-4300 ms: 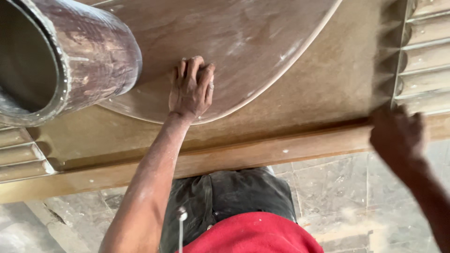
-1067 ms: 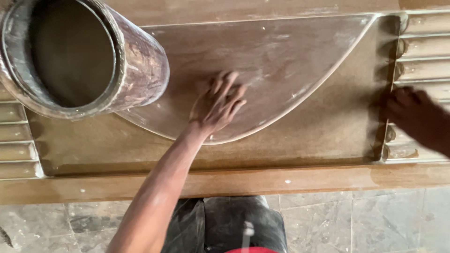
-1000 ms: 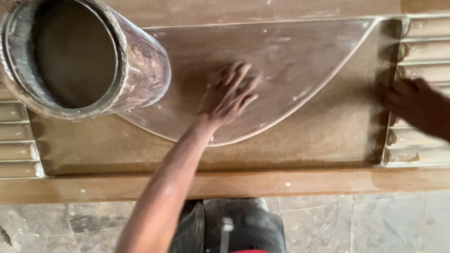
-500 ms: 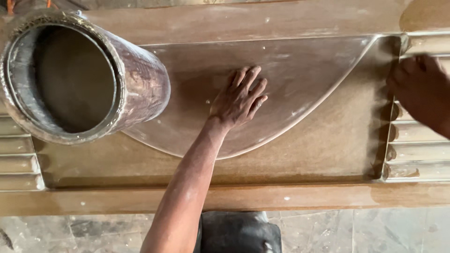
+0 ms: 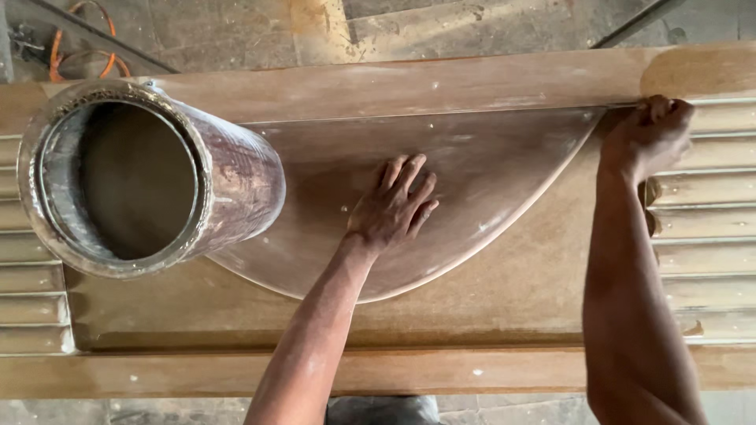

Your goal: The person polishes the decorative panels of a wooden door using a cloth and then applies a finish to the wood surface with their hands after dipping them into a container of liquid.

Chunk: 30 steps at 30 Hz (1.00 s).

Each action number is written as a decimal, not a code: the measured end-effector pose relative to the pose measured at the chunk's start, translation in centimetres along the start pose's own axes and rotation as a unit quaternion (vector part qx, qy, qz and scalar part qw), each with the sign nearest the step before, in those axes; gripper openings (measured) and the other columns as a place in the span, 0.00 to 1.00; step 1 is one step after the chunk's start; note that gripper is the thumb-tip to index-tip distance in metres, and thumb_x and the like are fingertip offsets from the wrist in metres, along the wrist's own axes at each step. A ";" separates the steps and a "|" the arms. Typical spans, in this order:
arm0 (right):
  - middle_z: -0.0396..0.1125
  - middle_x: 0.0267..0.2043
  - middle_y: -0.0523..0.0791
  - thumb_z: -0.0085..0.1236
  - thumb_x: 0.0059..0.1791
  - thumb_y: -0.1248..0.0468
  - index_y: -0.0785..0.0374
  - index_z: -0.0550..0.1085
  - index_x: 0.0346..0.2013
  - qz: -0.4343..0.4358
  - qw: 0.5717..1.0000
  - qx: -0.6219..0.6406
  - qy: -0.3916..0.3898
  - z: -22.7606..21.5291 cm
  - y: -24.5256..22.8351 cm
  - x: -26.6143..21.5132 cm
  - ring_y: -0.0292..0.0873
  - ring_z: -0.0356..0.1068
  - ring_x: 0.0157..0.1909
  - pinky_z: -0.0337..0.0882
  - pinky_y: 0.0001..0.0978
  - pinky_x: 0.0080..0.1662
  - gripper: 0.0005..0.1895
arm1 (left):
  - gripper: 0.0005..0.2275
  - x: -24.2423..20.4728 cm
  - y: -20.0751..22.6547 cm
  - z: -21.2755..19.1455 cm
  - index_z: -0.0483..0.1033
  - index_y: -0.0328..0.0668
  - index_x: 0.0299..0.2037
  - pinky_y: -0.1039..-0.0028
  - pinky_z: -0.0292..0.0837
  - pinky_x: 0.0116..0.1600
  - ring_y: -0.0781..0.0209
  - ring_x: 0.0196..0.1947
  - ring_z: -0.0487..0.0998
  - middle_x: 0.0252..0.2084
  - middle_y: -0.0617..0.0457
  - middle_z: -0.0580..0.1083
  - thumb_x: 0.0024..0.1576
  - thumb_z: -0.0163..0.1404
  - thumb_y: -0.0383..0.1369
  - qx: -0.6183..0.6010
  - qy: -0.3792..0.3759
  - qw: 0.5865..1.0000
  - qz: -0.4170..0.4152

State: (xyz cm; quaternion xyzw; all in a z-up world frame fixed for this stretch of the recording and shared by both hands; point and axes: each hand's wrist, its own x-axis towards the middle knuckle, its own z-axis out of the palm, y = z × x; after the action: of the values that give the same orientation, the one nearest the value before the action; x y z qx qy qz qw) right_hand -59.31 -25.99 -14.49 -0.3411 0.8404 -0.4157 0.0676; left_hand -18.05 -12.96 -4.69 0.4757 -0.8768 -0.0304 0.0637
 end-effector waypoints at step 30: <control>0.69 0.57 0.52 0.51 0.54 0.79 0.64 0.71 0.63 -0.341 0.935 -0.002 -0.096 -6.7 -8.2 -5.0 0.52 0.69 0.52 0.76 0.35 0.43 0.23 | 0.20 0.1 0.1 -0.9 0.72 0.44 0.61 0.52 0.60 0.69 0.41 0.65 0.63 0.67 0.41 0.64 0.67 0.43 0.46 -0.047 0.013 0.999 -0.001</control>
State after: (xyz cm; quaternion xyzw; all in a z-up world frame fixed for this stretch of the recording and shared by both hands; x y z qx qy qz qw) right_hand -53.94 -21.97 -4.89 -0.6455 0.6641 -0.3772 0.0009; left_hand -18.03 -12.96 -3.81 0.4738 -0.8727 -0.0659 0.0975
